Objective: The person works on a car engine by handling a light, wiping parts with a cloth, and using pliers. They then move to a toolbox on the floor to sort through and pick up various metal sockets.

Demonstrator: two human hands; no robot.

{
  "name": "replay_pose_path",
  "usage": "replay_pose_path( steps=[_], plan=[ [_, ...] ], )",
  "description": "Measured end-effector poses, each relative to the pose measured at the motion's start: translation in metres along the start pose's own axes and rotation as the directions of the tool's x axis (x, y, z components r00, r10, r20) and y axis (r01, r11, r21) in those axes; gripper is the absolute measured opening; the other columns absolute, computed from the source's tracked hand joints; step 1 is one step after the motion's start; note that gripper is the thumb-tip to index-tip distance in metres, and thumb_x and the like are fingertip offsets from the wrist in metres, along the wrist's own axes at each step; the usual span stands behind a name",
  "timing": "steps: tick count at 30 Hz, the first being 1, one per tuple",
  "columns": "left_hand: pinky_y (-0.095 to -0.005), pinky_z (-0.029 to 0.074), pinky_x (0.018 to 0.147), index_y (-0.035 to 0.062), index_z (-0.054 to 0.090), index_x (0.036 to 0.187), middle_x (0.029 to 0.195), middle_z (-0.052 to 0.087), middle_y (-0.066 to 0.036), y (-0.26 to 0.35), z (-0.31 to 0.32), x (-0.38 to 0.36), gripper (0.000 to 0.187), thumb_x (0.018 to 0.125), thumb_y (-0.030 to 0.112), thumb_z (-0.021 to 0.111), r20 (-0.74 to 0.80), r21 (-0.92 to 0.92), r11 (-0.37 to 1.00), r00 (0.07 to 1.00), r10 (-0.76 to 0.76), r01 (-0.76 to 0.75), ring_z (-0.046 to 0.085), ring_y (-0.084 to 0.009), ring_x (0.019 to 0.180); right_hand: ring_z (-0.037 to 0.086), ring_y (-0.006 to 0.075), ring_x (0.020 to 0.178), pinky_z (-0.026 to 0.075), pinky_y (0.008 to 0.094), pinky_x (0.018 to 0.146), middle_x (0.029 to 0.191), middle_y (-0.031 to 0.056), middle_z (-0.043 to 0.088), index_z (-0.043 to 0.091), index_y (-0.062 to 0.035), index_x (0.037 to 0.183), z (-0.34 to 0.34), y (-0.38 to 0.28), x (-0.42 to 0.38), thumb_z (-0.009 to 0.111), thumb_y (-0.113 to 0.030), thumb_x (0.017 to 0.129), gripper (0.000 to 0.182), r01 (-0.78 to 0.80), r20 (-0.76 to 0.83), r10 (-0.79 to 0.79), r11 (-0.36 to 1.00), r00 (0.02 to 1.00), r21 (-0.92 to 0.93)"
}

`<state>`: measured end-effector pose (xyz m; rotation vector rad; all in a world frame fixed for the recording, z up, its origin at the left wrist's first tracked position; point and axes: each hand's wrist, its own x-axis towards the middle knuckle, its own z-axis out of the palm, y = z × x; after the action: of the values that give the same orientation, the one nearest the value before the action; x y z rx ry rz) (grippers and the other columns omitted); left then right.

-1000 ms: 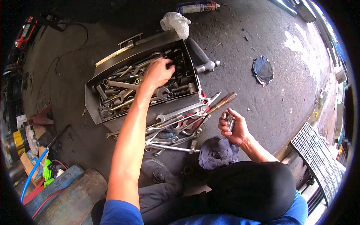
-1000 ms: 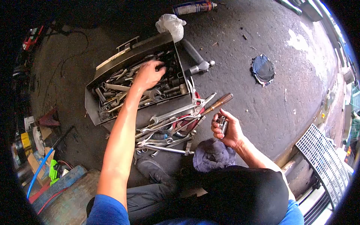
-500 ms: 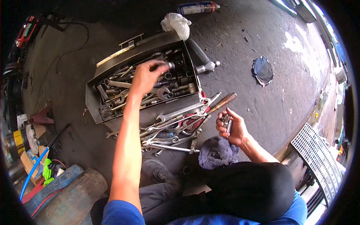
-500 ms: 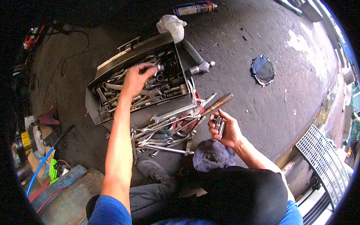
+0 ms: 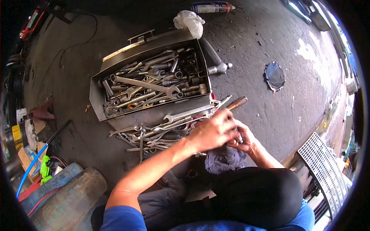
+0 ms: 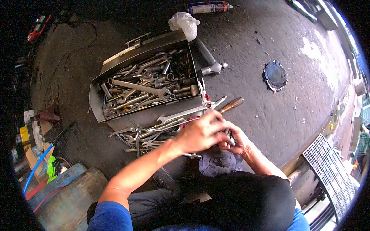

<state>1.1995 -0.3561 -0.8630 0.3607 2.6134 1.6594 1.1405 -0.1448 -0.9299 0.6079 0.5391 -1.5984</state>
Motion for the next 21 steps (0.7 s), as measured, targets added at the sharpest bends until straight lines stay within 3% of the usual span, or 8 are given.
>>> replay_pose_path(
  steps=[2, 4, 5, 7, 13, 16, 20, 21],
  plan=[
    [-0.0371, 0.059, 0.078, 0.0061, 0.075, 0.104, 0.098, 0.068, -0.01, -0.029, -0.023, 0.014, 0.023, 0.094, 0.026, 0.072, -0.184, 0.24, 0.968, 0.975, 0.125, -0.079, 0.069, -0.0258, 0.087, 0.049, 0.0156, 0.05, 0.036, 0.0263, 0.042, 0.069, 0.0081, 0.058, 0.062, -0.0073, 0.1, 0.017, -0.006, -0.003, 0.056, -0.043, 0.104, 0.037, 0.079, 0.081, -0.07, 0.991, 0.994, -0.112],
    [-0.0396, 0.057, 0.077, 0.0059, 0.076, 0.101, 0.096, 0.07, -0.012, -0.05, -0.059, 0.026, 0.023, 0.098, 0.026, 0.066, -0.308, 0.376, 0.923, 0.95, 0.046, 0.077, 0.07, -0.0287, 0.089, 0.05, 0.0169, 0.051, 0.036, 0.0265, 0.041, 0.071, 0.0088, 0.058, 0.062, -0.0062, 0.099, 0.012, -0.009, -0.002, 0.055, -0.044, 0.104, 0.038, 0.093, 0.094, -0.083, 0.989, 0.992, -0.111],
    [-0.0401, 0.056, 0.079, 0.0048, 0.076, 0.103, 0.098, 0.071, -0.013, -0.055, -0.074, 0.032, 0.025, 0.099, 0.027, 0.065, -0.402, 0.288, 0.909, 0.9, -0.172, 0.303, 0.07, -0.0291, 0.092, 0.05, 0.0169, 0.051, 0.036, 0.0266, 0.041, 0.071, 0.0091, 0.058, 0.062, -0.0061, 0.099, 0.012, -0.009, -0.001, 0.055, -0.043, 0.104, 0.038, 0.093, 0.104, -0.082, 0.99, 0.991, -0.103],
    [-0.0411, 0.055, 0.087, 0.001, 0.076, 0.103, 0.105, 0.07, -0.014, -0.078, -0.098, 0.044, 0.029, 0.098, 0.027, 0.065, -0.455, 0.367, 0.848, 0.869, -0.194, 0.382, 0.07, -0.0318, 0.095, 0.051, 0.0167, 0.053, 0.036, 0.0269, 0.041, 0.074, 0.0093, 0.059, 0.062, -0.0058, 0.098, 0.014, -0.008, 0.001, 0.054, -0.043, 0.104, 0.039, 0.083, 0.107, -0.073, 0.992, 0.992, -0.092],
    [-0.0462, 0.053, 0.093, 0.0008, 0.066, 0.118, 0.117, 0.065, -0.015, -0.118, -0.113, 0.079, 0.033, 0.086, 0.001, 0.06, -0.355, 0.659, 0.635, 0.911, -0.21, 0.403, 0.065, -0.0361, 0.111, 0.056, 0.0177, 0.06, 0.041, 0.029, 0.046, 0.08, 0.0088, 0.061, 0.063, -0.0059, 0.101, 0.011, -0.001, 0.005, 0.051, -0.045, 0.104, 0.041, -0.051, 0.14, 0.065, 0.993, 0.988, -0.106],
    [-0.0471, 0.053, 0.094, 0.0007, 0.065, 0.118, 0.119, 0.065, -0.015, -0.134, -0.115, 0.081, 0.037, 0.082, -0.002, 0.058, -0.284, 0.705, 0.634, 0.945, -0.159, 0.318, 0.064, -0.0364, 0.113, 0.06, 0.0202, 0.063, 0.044, 0.0301, 0.047, 0.083, 0.0095, 0.063, 0.063, -0.0064, 0.103, 0.011, 0.003, 0.002, 0.051, -0.045, 0.104, 0.041, -0.055, 0.13, 0.07, 0.992, 0.989, -0.116],
    [-0.0458, 0.053, 0.095, 0.0018, 0.066, 0.119, 0.122, 0.066, -0.015, -0.13, -0.118, 0.062, 0.037, 0.082, 0.005, 0.067, -0.308, 0.706, 0.657, 0.95, -0.052, 0.264, 0.064, -0.0339, 0.116, 0.068, 0.0263, 0.072, 0.051, 0.0328, 0.05, 0.091, 0.0141, 0.068, 0.063, -0.0056, 0.106, 0.008, 0.006, 0.0, 0.051, -0.044, 0.104, 0.041, -0.036, 0.166, 0.055, 0.993, 0.985, -0.116],
    [-0.043, 0.054, 0.095, 0.0029, 0.068, 0.112, 0.121, 0.066, -0.013, -0.124, -0.121, 0.061, 0.03, 0.084, 0.013, 0.073, -0.342, 0.599, 0.753, 0.937, -0.069, 0.274, 0.065, -0.0325, 0.112, 0.07, 0.0283, 0.076, 0.054, 0.0337, 0.051, 0.094, 0.0156, 0.069, 0.063, -0.0052, 0.107, 0.007, 0.005, 0.001, 0.051, -0.044, 0.104, 0.04, -0.03, 0.181, 0.054, 0.991, 0.982, -0.132]
  ],
)
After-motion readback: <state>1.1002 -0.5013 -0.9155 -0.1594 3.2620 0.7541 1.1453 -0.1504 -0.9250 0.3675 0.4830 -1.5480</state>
